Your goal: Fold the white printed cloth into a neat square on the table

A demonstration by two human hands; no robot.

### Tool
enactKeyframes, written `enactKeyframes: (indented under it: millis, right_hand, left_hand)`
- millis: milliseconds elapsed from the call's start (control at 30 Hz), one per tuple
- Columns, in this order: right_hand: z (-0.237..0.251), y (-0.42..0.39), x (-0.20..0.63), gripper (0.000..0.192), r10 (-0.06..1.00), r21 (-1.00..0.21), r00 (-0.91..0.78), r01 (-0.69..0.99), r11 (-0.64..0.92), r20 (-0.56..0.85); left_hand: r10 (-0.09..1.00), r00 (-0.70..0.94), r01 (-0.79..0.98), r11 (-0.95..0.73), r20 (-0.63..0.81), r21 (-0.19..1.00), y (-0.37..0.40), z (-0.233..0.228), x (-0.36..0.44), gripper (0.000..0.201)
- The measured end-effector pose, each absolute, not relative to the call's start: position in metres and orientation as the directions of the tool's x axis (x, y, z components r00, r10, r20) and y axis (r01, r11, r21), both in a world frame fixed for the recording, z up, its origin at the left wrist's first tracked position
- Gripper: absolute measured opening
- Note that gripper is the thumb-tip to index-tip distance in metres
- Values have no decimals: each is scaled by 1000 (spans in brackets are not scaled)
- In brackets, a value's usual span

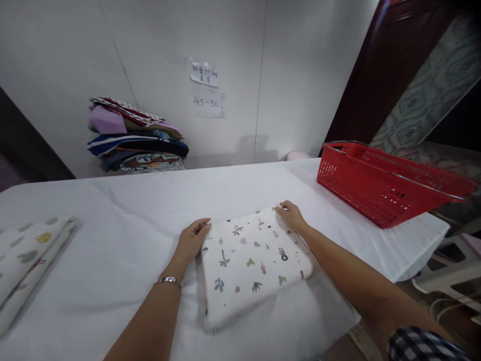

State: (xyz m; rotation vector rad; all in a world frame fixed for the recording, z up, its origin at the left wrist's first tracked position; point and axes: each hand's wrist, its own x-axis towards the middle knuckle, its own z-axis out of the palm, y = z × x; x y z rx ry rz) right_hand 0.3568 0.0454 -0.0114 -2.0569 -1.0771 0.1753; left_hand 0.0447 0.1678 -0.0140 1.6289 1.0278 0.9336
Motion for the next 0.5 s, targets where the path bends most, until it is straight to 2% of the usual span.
enactKeyframes:
  millis: [167,400,500]
  right_hand:
    - [-16,48,366,24,710,-700,693,568,-434,122]
    - [-17,51,366,21,739,-678,666,590,-438,102]
    - [-18,50,365,23,762,-631,637,640,-438,118]
  left_hand:
    - [928,353,233,-213,121,949,172,-21,46,42]
    - [936,330,235,-211,126,949,171,-19,48,31]
    - [938,325,249,-206,119,946,173,-23,48,28]
